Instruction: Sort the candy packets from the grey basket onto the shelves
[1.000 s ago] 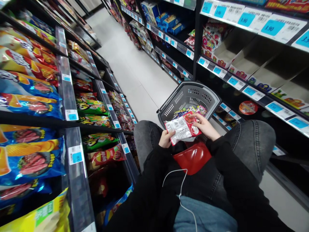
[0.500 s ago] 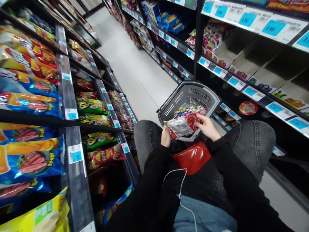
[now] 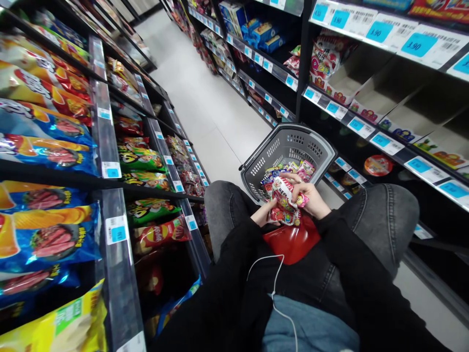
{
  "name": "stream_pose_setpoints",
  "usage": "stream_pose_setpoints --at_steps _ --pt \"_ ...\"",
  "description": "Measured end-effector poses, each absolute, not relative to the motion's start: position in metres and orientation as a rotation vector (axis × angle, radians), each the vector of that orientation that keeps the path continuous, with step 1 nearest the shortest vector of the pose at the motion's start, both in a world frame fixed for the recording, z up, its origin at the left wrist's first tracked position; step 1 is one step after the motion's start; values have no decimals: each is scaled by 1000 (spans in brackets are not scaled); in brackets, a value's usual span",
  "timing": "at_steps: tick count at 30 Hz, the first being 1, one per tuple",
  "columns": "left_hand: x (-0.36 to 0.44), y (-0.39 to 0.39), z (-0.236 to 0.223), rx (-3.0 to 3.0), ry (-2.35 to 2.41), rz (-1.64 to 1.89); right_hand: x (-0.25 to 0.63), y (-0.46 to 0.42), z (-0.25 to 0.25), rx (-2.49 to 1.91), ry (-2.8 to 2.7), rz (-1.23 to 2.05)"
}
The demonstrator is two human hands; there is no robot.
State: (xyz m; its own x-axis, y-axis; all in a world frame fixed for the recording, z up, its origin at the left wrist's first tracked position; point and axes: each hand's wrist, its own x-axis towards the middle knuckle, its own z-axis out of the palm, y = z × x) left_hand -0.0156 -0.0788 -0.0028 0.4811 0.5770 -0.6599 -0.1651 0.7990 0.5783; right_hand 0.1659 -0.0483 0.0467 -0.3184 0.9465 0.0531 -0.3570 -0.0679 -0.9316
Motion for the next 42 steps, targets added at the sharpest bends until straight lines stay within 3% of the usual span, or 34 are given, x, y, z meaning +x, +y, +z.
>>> stream_pose_setpoints --at_steps 8,20,28,42 --pt "-17 -78 -4 553 960 757 158 -45 41 -913 -723 1621" --pt "-16 -68 -7 482 1209 1166 187 -30 32 -1114 -857 1591" --pt "-25 -66 -17 662 1436 1283 176 -36 17 -1244 -798 1915" --pt "-22 -71 5 1214 1673 1329 163 -32 -2 -1533 -734 1862"
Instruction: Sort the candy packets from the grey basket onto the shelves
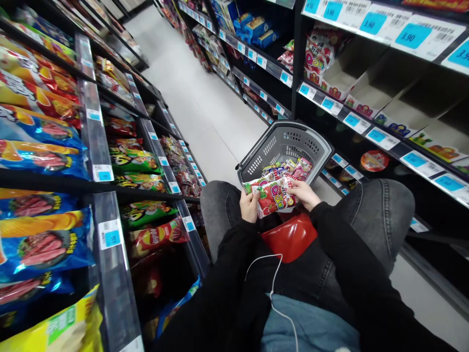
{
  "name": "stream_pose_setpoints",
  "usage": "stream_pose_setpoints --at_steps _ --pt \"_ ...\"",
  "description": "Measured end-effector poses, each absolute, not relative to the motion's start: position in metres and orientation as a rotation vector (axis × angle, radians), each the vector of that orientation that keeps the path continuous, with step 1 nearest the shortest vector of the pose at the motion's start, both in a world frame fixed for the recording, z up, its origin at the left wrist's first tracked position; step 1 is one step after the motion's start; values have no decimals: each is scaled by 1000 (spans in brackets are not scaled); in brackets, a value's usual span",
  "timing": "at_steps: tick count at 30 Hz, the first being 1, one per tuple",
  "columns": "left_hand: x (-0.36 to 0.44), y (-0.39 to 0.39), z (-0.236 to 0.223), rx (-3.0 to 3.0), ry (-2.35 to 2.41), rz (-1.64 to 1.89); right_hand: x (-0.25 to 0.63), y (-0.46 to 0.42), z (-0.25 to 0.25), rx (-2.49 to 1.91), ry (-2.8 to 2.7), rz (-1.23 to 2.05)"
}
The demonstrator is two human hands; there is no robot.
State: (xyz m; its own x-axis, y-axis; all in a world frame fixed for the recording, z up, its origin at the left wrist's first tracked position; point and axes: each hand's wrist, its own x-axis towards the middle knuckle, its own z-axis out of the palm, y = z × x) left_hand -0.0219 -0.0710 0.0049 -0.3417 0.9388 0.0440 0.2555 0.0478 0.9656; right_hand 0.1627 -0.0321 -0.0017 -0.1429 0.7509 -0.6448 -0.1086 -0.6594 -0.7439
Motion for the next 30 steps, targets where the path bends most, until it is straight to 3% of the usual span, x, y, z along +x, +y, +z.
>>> stream_pose_setpoints --at_steps 30 --pt "-27 -64 -2 1011 1752 1273 154 -27 -21 -1583 -921 1811"
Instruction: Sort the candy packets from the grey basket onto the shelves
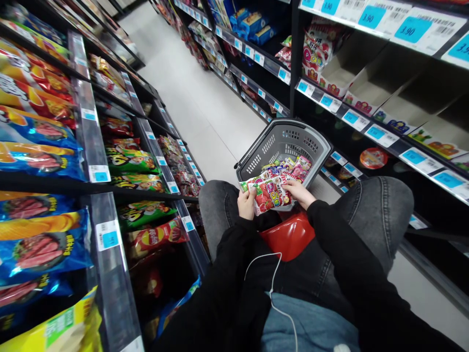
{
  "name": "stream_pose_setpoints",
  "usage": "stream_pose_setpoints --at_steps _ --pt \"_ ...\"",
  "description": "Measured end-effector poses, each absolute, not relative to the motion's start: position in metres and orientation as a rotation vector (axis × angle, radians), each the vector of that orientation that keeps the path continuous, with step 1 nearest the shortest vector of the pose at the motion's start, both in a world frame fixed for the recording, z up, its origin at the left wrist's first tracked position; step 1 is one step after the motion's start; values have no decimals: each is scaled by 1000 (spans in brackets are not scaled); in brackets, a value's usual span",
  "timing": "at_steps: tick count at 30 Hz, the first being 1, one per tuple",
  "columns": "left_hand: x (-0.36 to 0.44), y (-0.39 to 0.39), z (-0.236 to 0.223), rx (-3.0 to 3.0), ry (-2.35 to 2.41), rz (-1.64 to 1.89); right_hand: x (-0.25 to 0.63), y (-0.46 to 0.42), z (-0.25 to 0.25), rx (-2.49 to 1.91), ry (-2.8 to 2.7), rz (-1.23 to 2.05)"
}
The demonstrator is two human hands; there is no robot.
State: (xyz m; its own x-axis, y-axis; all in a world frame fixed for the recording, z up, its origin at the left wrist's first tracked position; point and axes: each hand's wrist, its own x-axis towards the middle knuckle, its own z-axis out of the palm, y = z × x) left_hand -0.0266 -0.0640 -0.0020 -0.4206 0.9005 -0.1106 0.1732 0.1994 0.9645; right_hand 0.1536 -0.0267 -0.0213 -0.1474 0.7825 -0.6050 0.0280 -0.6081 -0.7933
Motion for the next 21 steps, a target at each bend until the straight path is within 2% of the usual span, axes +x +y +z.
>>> stream_pose_setpoints --at_steps 21 --pt "-27 -63 -4 1014 1772 1265 154 -27 -21 -1571 -943 1812"
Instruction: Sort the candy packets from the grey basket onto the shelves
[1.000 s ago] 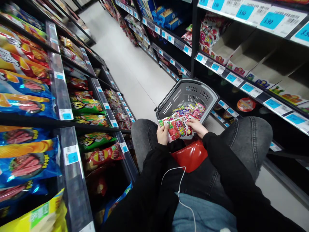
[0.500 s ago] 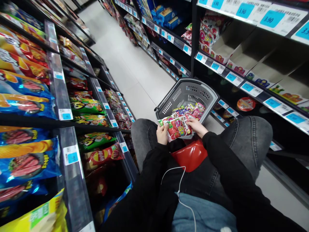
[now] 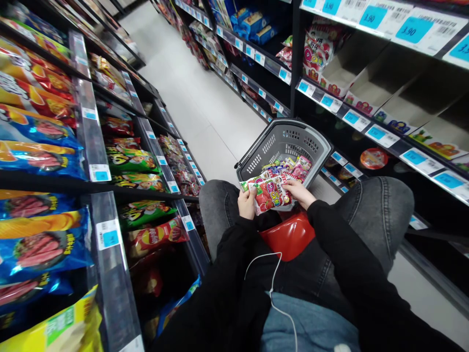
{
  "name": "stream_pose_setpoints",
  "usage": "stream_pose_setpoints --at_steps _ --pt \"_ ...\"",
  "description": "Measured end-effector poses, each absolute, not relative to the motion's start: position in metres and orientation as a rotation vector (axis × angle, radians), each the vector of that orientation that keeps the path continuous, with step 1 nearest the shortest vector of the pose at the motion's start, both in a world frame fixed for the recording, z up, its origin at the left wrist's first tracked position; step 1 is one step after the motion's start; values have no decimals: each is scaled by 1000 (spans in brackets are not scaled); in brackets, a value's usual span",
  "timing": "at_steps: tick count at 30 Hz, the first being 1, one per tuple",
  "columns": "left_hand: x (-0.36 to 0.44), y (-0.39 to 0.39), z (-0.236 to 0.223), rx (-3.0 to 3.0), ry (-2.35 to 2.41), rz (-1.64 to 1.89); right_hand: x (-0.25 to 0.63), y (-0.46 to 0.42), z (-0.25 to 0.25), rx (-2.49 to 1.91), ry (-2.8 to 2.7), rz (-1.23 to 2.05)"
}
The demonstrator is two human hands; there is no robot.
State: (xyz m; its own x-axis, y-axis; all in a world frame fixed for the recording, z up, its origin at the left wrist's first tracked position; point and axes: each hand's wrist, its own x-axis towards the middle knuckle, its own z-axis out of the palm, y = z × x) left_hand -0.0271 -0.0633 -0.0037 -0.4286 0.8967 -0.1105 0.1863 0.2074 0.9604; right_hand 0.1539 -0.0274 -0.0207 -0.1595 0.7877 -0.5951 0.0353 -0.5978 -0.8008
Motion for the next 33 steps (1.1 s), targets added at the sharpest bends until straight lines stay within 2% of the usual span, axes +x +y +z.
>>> stream_pose_setpoints --at_steps 33 --pt "-26 -63 -2 984 1781 1257 153 -27 -19 -1593 -962 1796"
